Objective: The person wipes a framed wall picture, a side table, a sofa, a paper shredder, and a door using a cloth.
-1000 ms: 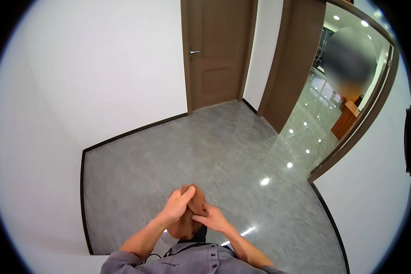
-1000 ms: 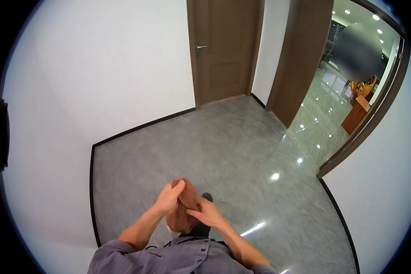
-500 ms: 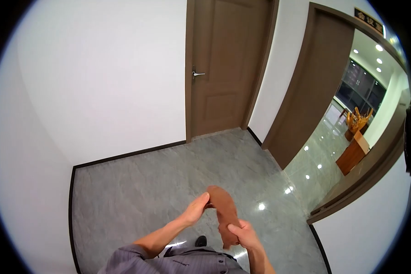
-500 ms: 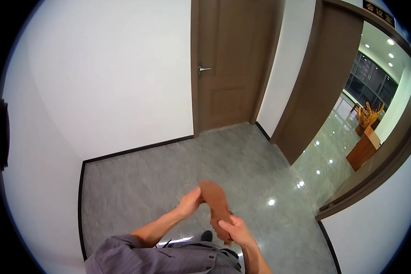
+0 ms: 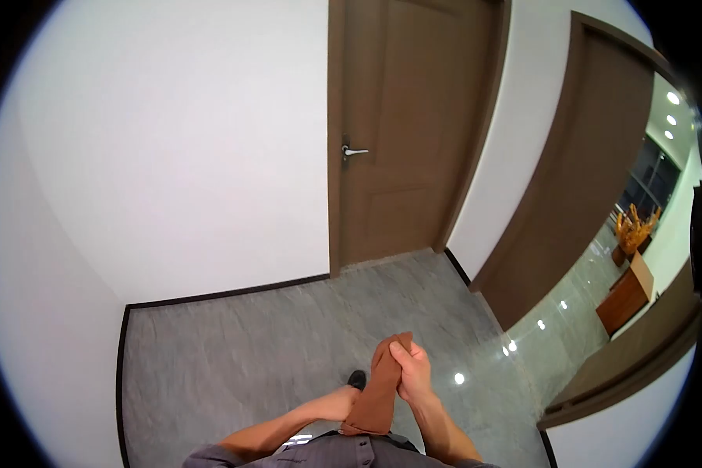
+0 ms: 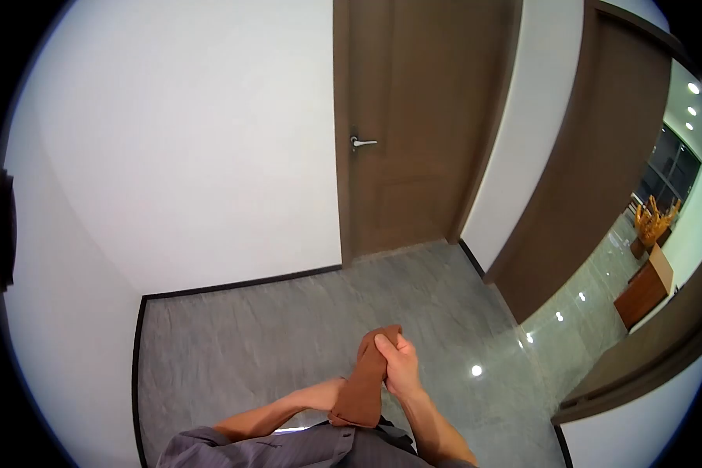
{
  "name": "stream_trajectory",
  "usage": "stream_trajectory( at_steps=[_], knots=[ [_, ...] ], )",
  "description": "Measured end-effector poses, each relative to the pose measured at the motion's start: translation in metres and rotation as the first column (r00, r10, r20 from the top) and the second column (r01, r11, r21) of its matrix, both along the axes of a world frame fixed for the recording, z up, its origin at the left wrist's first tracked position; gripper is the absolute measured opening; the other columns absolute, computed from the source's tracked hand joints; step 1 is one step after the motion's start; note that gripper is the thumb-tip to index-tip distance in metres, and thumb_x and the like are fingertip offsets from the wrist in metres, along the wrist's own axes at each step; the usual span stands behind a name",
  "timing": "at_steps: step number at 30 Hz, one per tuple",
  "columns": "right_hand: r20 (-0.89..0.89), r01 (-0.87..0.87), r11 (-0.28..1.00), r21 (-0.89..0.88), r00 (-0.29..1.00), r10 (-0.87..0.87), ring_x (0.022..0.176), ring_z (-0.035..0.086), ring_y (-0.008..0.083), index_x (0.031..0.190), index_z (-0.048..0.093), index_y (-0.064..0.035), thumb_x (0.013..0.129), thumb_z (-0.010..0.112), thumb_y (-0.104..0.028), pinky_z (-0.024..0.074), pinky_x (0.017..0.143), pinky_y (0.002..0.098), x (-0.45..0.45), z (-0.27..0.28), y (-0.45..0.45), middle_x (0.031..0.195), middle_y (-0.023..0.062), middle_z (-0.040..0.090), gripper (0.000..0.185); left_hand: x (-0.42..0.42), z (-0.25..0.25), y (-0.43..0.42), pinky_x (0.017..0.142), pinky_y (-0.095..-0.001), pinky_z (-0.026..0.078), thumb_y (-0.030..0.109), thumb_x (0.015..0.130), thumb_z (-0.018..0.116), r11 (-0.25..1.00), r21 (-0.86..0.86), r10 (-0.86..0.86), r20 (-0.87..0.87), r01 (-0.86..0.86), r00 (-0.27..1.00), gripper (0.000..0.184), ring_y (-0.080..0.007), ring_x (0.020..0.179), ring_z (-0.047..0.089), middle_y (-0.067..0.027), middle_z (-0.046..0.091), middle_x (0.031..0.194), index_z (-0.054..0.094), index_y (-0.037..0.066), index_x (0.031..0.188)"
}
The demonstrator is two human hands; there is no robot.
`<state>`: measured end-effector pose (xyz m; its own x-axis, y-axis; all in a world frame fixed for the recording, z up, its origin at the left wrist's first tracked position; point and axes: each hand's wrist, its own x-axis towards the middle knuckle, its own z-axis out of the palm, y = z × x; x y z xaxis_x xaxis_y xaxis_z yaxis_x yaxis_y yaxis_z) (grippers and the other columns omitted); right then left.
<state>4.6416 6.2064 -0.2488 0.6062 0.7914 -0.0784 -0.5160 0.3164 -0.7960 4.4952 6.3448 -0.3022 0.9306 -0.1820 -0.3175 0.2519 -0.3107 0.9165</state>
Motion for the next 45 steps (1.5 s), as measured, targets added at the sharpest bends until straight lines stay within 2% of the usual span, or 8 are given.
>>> stream_trajectory(
  at_steps=[2, 11, 21, 28, 31, 34, 37, 45],
  knots=[
    [-0.001, -0.034, 0.999, 0.002, 0.999, 0.034, 0.086, 0.070, 0.0196, 0.107, 0.067, -0.0006, 0.105, 0.063, -0.017, 0.0585, 0.075, 0.0361, 0.038, 0.000, 0.042, 0.098, 0.0109, 0.072, 0.017, 0.036, 0.000, 0.043, 0.093, -0.0379, 0.054, 0.025, 0.097, 0.071, 0.960, 0.231, -0.133, -0.114, 0.156, 0.985, 0.033, -0.0195, 0.115, 0.066, -0.0096, 0.075, 0.120, 0.073, 0.000, 0.119],
    [0.476, -0.280, 0.957, 0.076, 0.853, 0.212, 0.120, 0.062, 0.0210, 0.146, 0.053, 0.0023, 0.109, 0.057, -0.022, 0.0504, 0.105, 0.0365, 0.186, 0.052, 0.225, 0.132, 0.0119, 0.065, 0.045, 0.153, 0.008, 0.181, 0.083, -0.0386, 0.049, 0.020, 0.088, 0.074, 0.909, -0.288, 0.338, 0.081, -0.303, 0.938, 0.027, -0.0213, 0.099, 0.062, -0.0101, 0.066, 0.113, 0.066, 0.004, 0.109],
    [0.599, 0.020, 0.994, -0.104, 0.799, 0.047, 0.107, 0.066, 0.0141, 0.139, 0.063, -0.0038, 0.104, 0.064, -0.011, 0.0525, 0.094, 0.0295, 0.304, 0.014, 0.354, 0.122, 0.0065, 0.069, 0.037, 0.299, 0.079, 0.388, 0.064, -0.0394, 0.042, 0.022, 0.082, 0.077, 0.350, -0.592, 0.936, 0.254, -0.726, 0.244, 0.018, -0.0198, 0.075, 0.054, -0.0029, 0.058, 0.086, 0.062, 0.011, 0.084],
    [0.813, 0.029, 0.983, -0.180, 0.567, 0.131, 0.098, 0.069, 0.0151, 0.129, 0.068, -0.0017, 0.101, 0.068, -0.011, 0.0559, 0.085, 0.0306, 0.389, 0.035, 0.451, 0.110, 0.0075, 0.071, 0.029, 0.422, 0.175, 0.525, 0.050, -0.0400, 0.036, 0.023, 0.077, 0.079, 0.337, -0.144, 0.624, 0.774, -0.930, 0.106, 0.024, -0.0187, 0.058, 0.048, 0.0022, 0.053, 0.068, 0.059, 0.015, 0.066],
    [0.860, 0.063, 0.987, -0.147, 0.501, 0.096, 0.098, 0.070, 0.0164, 0.127, 0.069, -0.0022, 0.101, 0.069, -0.011, 0.0565, 0.084, 0.0308, 0.415, 0.048, 0.476, 0.106, 0.0083, 0.071, 0.028, 0.483, 0.240, 0.568, 0.044, -0.0402, 0.034, 0.023, 0.076, 0.079, -0.299, 0.550, 0.123, 0.833, -0.780, 0.540, 0.028, -0.0182, 0.050, 0.046, 0.0043, 0.050, 0.059, 0.058, 0.017, 0.058],
    [0.806, 0.105, 0.981, -0.165, 0.588, 0.073, 0.096, 0.069, 0.0139, 0.125, 0.071, -0.0011, 0.101, 0.069, -0.010, 0.0553, 0.086, 0.0291, 0.448, 0.036, 0.496, 0.106, 0.0065, 0.072, 0.026, 0.559, 0.263, 0.605, 0.056, -0.0405, 0.047, 0.017, 0.093, 0.064, -0.254, 0.284, -0.143, 0.934, -0.925, 0.326, 0.012, -0.0190, 0.067, 0.058, 0.0007, 0.063, 0.077, 0.068, 0.010, 0.084],
    [0.762, 0.122, 0.953, -0.278, 0.632, 0.141, 0.094, 0.070, 0.0130, 0.123, 0.072, -0.0008, 0.101, 0.070, -0.013, 0.0554, 0.085, 0.0286, 0.467, 0.028, 0.502, 0.104, 0.0061, 0.075, 0.025, 0.605, 0.271, 0.659, 0.070, -0.0414, 0.052, 0.018, 0.099, 0.059, 0.426, -0.242, -0.099, 0.945, -0.872, -0.311, 0.017, -0.0216, 0.085, 0.063, -0.0026, 0.067, 0.093, 0.070, 0.006, 0.099],
    [0.789, 0.030, 0.937, -0.347, 0.550, 0.275, 0.095, 0.074, 0.0252, 0.122, 0.073, -0.0049, 0.100, 0.071, -0.021, 0.0577, 0.084, 0.0344, 0.540, -0.032, 0.510, 0.110, 0.0148, 0.077, 0.027, 0.668, 0.184, 0.665, 0.099, -0.0566, 0.041, 0.019, 0.100, 0.060, -0.130, 0.131, -0.191, 0.970, -0.983, 0.154, 0.027, -0.0390, 0.112, 0.056, -0.0137, 0.064, 0.120, 0.064, 0.003, 0.121]
  ],
)
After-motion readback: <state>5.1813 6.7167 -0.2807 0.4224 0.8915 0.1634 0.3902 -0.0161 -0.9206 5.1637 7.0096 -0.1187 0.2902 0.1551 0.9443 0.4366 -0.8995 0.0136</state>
